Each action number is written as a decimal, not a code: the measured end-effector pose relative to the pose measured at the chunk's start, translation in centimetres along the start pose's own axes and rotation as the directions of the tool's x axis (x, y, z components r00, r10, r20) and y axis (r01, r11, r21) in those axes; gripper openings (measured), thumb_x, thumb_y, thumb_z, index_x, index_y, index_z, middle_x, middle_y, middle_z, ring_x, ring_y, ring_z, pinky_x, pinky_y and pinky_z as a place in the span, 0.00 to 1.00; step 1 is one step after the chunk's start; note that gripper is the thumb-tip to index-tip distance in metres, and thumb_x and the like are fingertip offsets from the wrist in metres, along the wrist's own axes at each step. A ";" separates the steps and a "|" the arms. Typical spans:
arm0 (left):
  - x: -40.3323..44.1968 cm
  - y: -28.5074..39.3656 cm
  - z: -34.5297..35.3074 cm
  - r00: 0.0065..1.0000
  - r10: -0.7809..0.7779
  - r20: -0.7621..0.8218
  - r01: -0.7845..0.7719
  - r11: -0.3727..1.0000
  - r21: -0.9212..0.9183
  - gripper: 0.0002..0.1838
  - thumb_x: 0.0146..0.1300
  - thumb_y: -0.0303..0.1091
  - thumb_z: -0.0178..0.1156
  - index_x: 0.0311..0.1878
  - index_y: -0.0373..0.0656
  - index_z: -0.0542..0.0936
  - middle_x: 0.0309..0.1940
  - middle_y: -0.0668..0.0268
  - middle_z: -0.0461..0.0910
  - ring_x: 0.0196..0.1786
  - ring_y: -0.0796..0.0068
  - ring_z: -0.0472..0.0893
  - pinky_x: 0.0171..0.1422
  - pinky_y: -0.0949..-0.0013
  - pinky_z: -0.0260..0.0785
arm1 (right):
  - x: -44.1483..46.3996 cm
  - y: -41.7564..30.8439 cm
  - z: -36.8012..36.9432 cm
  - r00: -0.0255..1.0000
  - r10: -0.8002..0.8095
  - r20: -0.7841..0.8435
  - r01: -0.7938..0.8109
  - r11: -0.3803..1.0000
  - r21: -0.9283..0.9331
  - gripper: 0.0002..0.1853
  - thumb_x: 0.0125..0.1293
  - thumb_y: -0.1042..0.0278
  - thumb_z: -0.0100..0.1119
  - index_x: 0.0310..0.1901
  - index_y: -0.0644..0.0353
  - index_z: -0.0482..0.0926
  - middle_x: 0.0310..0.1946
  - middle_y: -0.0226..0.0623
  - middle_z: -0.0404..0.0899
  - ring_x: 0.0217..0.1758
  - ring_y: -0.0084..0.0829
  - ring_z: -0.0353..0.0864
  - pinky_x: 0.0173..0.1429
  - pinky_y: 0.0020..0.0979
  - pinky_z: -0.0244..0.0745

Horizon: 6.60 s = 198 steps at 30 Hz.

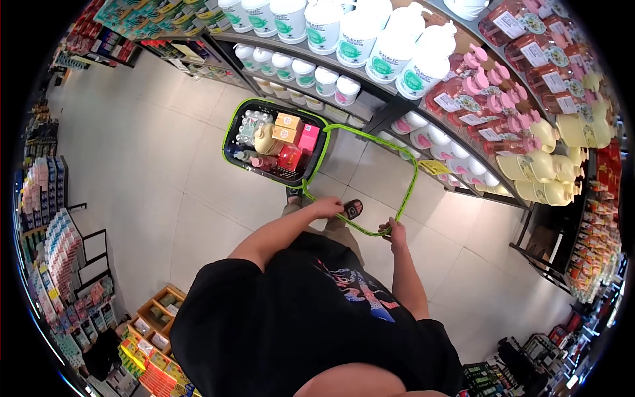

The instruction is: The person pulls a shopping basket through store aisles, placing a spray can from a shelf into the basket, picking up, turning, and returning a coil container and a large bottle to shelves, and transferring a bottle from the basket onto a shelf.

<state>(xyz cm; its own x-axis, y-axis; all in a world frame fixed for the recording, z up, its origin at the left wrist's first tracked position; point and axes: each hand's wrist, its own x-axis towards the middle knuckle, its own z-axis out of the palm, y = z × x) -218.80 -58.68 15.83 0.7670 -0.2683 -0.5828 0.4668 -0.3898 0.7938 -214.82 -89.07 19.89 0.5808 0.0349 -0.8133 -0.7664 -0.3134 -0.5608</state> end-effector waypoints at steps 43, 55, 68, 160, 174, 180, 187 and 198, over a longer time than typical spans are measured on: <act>3.6 -27.6 -20.0 0.156 -0.909 -0.387 0.258 0.416 -0.872 0.13 0.48 0.40 0.66 0.25 0.40 0.79 0.20 0.61 0.81 0.19 0.71 0.81 0.26 0.68 0.74 | -4.6 9.5 16.8 0.904 0.407 -0.129 -0.424 0.891 -0.164 0.15 0.66 0.61 0.54 0.48 0.62 0.77 0.38 0.35 0.82 0.38 0.26 0.79 0.42 0.28 0.72; -1.6 -23.7 -20.6 0.312 -0.626 -0.715 0.542 0.735 -0.408 0.19 0.48 0.49 0.66 0.29 0.38 0.84 0.26 0.56 0.84 0.36 0.57 0.85 0.41 0.58 0.76 | -1.1 2.1 19.3 0.995 0.097 0.026 -0.095 0.993 -0.075 0.14 0.66 0.62 0.55 0.47 0.63 0.78 0.37 0.34 0.82 0.39 0.25 0.79 0.42 0.26 0.72; -14.1 0.9 -29.1 0.987 -0.132 -0.091 0.111 0.972 -0.206 0.12 0.48 0.28 0.68 0.36 0.34 0.82 0.26 0.67 0.82 0.25 0.80 0.78 0.29 0.76 0.71 | 0.7 -3.4 21.6 0.972 -0.017 0.233 -0.025 0.984 0.177 0.18 0.66 0.56 0.56 0.51 0.59 0.76 0.37 0.34 0.80 0.34 0.27 0.78 0.41 0.26 0.73; -10.2 24.5 3.7 0.924 0.330 0.193 -0.074 0.650 -0.756 0.24 0.58 0.28 0.58 0.59 0.35 0.69 0.46 0.57 0.80 0.43 0.65 0.82 0.49 0.65 0.77 | -22.2 -5.5 8.3 0.672 -0.623 -0.400 0.723 0.435 0.537 0.31 0.62 0.70 0.64 0.64 0.65 0.61 0.51 0.38 0.74 0.50 0.25 0.77 0.53 0.28 0.74; -5.5 31.5 27.4 0.899 0.305 0.315 -0.019 0.743 -0.669 0.17 0.60 0.32 0.62 0.50 0.37 0.72 0.40 0.60 0.80 0.41 0.71 0.82 0.46 0.68 0.76 | -27.8 5.0 -12.0 0.614 -0.479 -0.628 0.787 0.438 0.435 0.20 0.66 0.68 0.55 0.57 0.64 0.66 0.42 0.35 0.76 0.36 0.21 0.77 0.39 0.24 0.76; -3.1 34.9 31.8 0.892 0.258 0.372 0.035 0.781 -0.624 0.17 0.64 0.34 0.58 0.52 0.35 0.72 0.42 0.59 0.81 0.41 0.70 0.83 0.47 0.68 0.77 | -27.5 6.0 -17.0 0.612 -0.448 -0.652 0.787 0.421 0.451 0.20 0.68 0.63 0.53 0.56 0.67 0.68 0.48 0.38 0.76 0.50 0.26 0.74 0.57 0.28 0.69; 2.5 39.5 38.1 0.786 0.331 0.522 0.098 0.767 -0.634 0.16 0.65 0.32 0.57 0.53 0.36 0.72 0.42 0.61 0.80 0.40 0.73 0.82 0.45 0.69 0.76 | -23.6 7.6 -24.9 0.533 -0.399 -0.746 0.829 0.424 0.365 0.20 0.67 0.64 0.55 0.56 0.66 0.69 0.46 0.37 0.77 0.47 0.25 0.76 0.52 0.27 0.71; 19.1 54.8 47.9 0.811 0.322 0.489 0.112 0.734 -0.670 0.19 0.64 0.34 0.57 0.56 0.38 0.70 0.44 0.62 0.80 0.44 0.72 0.82 0.48 0.69 0.76 | -16.6 0.2 -47.9 0.544 -0.422 -0.725 0.817 0.465 0.342 0.18 0.67 0.65 0.55 0.54 0.66 0.70 0.43 0.36 0.78 0.44 0.25 0.77 0.50 0.28 0.72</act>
<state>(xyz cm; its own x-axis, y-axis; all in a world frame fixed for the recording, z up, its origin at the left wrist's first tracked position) -199.64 -127.37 39.92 0.5568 -0.7740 -0.3016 0.7234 0.2735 0.6339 -211.47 -135.23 40.67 0.8385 -0.5369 -0.0931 0.0244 0.2076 -0.9779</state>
